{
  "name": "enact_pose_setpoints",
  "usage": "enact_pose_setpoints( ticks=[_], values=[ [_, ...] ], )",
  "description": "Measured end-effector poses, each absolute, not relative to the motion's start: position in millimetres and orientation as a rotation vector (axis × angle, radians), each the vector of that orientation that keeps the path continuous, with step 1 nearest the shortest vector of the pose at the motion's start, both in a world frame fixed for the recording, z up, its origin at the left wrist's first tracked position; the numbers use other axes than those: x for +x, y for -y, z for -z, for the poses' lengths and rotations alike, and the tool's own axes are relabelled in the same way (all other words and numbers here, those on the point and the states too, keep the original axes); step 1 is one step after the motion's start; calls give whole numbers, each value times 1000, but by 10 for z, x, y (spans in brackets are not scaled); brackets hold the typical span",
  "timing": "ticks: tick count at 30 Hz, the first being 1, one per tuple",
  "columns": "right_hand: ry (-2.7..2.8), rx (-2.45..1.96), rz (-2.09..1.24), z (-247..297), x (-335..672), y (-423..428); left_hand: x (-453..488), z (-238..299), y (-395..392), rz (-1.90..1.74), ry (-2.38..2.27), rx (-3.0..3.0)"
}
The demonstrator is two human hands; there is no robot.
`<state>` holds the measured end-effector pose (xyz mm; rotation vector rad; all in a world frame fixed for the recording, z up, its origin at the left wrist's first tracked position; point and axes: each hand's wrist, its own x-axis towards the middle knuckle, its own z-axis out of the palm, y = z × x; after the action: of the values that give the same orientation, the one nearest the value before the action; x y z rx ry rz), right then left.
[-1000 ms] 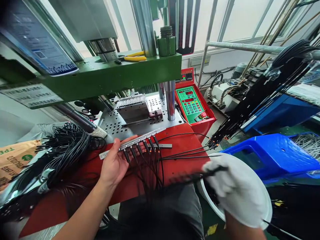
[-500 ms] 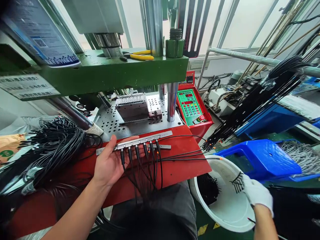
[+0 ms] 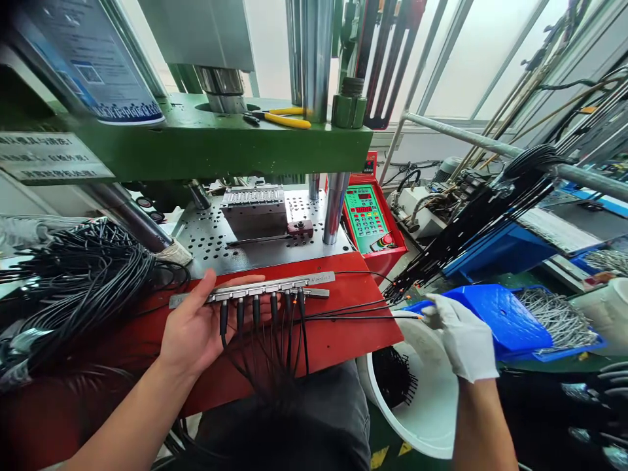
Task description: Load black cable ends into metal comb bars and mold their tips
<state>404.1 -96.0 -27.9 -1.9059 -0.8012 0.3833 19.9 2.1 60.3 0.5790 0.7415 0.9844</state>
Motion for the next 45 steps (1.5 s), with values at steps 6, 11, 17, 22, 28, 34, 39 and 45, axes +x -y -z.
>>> enact_pose_setpoints(
  ticks=[6,11,17,22,28,34,39,45],
  values=[
    [1273,-1485,-886,-470,2813,517,234,-669,-9,-897,-753,605],
    [1595,-1224,-1477,-614,2441,396,212,-726,-57,-843,-803,631],
    [1637,-1083,-1592,-610,2382,438,193,-688,-138,-768,-833,651],
    [1382,-1089,-1480,-489,2355,483,299,-552,-16,-803,-796,604],
    [1065,-1052,-1438,-267,2484,502,421,-213,411,-579,-754,800],
    [966,-956,-1418,-109,2550,524,437,-174,459,-506,-762,879],
    [1017,-1026,-1321,-132,2543,537,539,-286,442,-562,-771,758],
    [1027,-1088,-1249,-181,2532,535,615,-317,431,-638,-779,872]
  ],
)
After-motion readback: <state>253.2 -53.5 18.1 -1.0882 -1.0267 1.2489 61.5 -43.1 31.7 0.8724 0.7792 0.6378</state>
